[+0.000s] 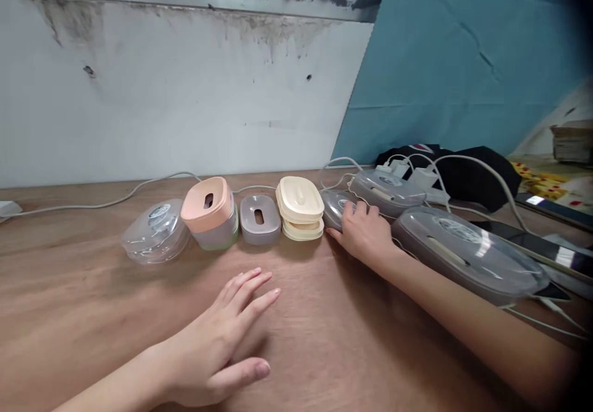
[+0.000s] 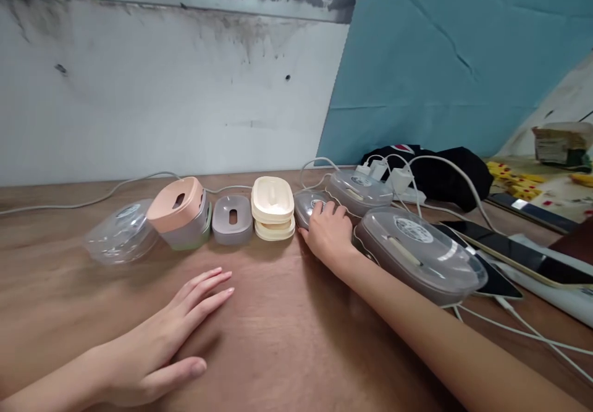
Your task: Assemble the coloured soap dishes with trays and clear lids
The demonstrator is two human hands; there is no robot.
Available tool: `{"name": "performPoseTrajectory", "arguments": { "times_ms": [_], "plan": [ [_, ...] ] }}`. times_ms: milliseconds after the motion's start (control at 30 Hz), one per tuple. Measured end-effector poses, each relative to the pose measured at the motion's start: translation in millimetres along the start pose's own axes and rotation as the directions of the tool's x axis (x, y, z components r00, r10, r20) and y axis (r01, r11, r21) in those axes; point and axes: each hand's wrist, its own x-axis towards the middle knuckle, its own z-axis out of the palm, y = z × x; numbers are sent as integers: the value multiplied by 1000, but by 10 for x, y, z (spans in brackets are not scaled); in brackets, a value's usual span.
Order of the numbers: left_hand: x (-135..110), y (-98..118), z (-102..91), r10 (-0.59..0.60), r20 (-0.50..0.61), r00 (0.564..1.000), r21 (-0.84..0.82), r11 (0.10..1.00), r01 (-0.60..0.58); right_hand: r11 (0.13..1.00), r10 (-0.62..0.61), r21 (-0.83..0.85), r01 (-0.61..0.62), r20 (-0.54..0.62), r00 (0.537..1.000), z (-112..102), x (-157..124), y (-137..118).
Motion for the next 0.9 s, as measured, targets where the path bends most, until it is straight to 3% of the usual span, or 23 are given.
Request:
{"name": "performPoseTrajectory", "arguments": {
  "times_ms": [133,300,433,533,633,700,767,833,900],
  "plan": [
    [1,0,22,-12,-1,1000,29,999,12,997,-72,-12,71,-132,989,129,-173,10],
    [2,2,35,-18,-5,1000,57,998,18,918,-313,94,384,-419,852,361,-409,185],
    [6,9,27,2,-10,1000,79,997,-1,830,-369,209,517,-487,791,443,-382,388],
    [13,8,41,-6,-14,1000,119,993,7,755,-411,264,600,-523,747,401,-408,404],
    [36,2,57,-95,-37,995,195,976,100,626,-518,348,697,-483,706,278,-560,228],
    [58,-3,52,-161,-31,987,241,957,163,519,-646,442,732,-358,674,172,-687,47],
    [78,-7,32,-193,-2,981,265,946,187,412,-783,518,749,-219,582,71,-783,-129],
    [88,-9,6,-201,20,979,270,944,188,359,-852,561,746,-128,507,-2,-825,-260],
    [90,-10,-18,-198,35,979,271,945,182,361,-865,582,729,-82,495,-39,-825,-331]
  ]
}}
